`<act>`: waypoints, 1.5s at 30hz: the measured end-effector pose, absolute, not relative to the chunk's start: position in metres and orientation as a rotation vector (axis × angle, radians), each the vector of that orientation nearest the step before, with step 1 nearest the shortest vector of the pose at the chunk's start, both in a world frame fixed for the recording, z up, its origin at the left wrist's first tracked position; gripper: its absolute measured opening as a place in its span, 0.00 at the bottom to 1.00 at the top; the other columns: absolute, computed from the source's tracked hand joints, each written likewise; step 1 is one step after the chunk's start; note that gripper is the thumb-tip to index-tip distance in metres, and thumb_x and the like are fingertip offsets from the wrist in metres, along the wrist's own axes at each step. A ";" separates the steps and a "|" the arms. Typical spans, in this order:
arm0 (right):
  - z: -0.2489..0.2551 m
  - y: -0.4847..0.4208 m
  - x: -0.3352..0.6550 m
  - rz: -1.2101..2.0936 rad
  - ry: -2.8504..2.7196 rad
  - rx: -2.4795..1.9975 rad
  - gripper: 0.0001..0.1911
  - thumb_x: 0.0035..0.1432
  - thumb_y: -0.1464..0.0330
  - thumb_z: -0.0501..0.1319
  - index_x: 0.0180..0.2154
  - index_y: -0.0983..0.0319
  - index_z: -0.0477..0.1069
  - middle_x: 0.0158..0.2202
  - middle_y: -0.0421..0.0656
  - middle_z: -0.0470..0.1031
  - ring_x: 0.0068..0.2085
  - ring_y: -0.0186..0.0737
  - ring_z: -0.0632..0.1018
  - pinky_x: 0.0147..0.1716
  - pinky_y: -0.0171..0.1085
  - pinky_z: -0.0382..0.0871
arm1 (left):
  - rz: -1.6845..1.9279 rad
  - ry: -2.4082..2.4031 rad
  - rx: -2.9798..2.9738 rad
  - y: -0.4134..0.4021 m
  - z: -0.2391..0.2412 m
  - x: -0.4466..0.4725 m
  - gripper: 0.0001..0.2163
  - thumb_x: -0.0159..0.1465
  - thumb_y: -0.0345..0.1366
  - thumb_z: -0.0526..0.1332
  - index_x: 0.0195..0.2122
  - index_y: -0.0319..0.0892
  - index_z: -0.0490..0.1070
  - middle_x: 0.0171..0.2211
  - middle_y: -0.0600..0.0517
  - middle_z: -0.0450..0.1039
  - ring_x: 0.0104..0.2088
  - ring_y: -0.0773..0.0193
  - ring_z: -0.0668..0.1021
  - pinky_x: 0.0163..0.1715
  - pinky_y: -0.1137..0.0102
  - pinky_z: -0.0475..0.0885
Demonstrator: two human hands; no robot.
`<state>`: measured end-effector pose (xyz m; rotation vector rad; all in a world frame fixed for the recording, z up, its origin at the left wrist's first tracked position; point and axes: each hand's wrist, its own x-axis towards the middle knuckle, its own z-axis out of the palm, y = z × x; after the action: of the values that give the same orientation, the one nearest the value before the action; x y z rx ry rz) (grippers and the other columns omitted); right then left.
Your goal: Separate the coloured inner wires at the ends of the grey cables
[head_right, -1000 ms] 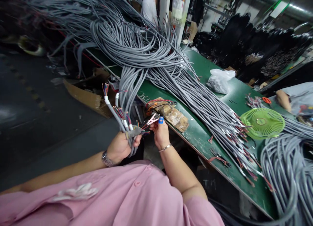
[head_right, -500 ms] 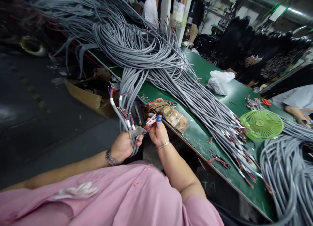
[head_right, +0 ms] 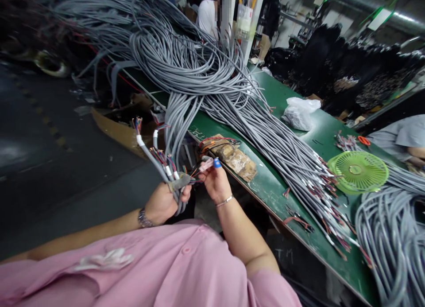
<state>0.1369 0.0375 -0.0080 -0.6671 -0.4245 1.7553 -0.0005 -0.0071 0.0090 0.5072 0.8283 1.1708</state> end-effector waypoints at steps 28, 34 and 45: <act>-0.011 0.030 0.156 1.893 -0.655 -0.786 0.29 0.53 0.44 0.58 0.37 0.64 0.73 0.32 0.42 0.76 0.27 0.31 0.74 0.27 0.33 0.71 | 1.176 0.897 0.566 -0.005 0.003 -0.002 0.09 0.53 0.38 0.68 0.28 0.39 0.70 0.17 0.56 0.69 0.16 0.72 0.68 0.14 0.77 0.61; -0.002 0.025 0.181 2.000 -1.149 -1.021 0.23 0.47 0.52 0.68 0.31 0.66 0.71 0.25 0.40 0.75 0.21 0.29 0.73 0.25 0.33 0.72 | 1.103 0.923 0.678 -0.014 -0.010 -0.010 0.09 0.54 0.38 0.67 0.27 0.39 0.70 0.17 0.55 0.69 0.16 0.71 0.69 0.14 0.77 0.62; 0.018 0.019 0.158 1.788 -1.412 -1.098 0.17 0.45 0.58 0.70 0.28 0.65 0.70 0.21 0.35 0.69 0.22 0.28 0.67 0.23 0.30 0.63 | 0.904 0.930 0.902 -0.022 -0.016 -0.013 0.09 0.54 0.38 0.66 0.23 0.38 0.71 0.18 0.51 0.72 0.15 0.68 0.72 0.15 0.74 0.66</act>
<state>0.1582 0.0188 0.0180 -1.0982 -1.4120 1.7875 -0.0130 -0.0216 -0.0162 0.9024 0.9302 0.9038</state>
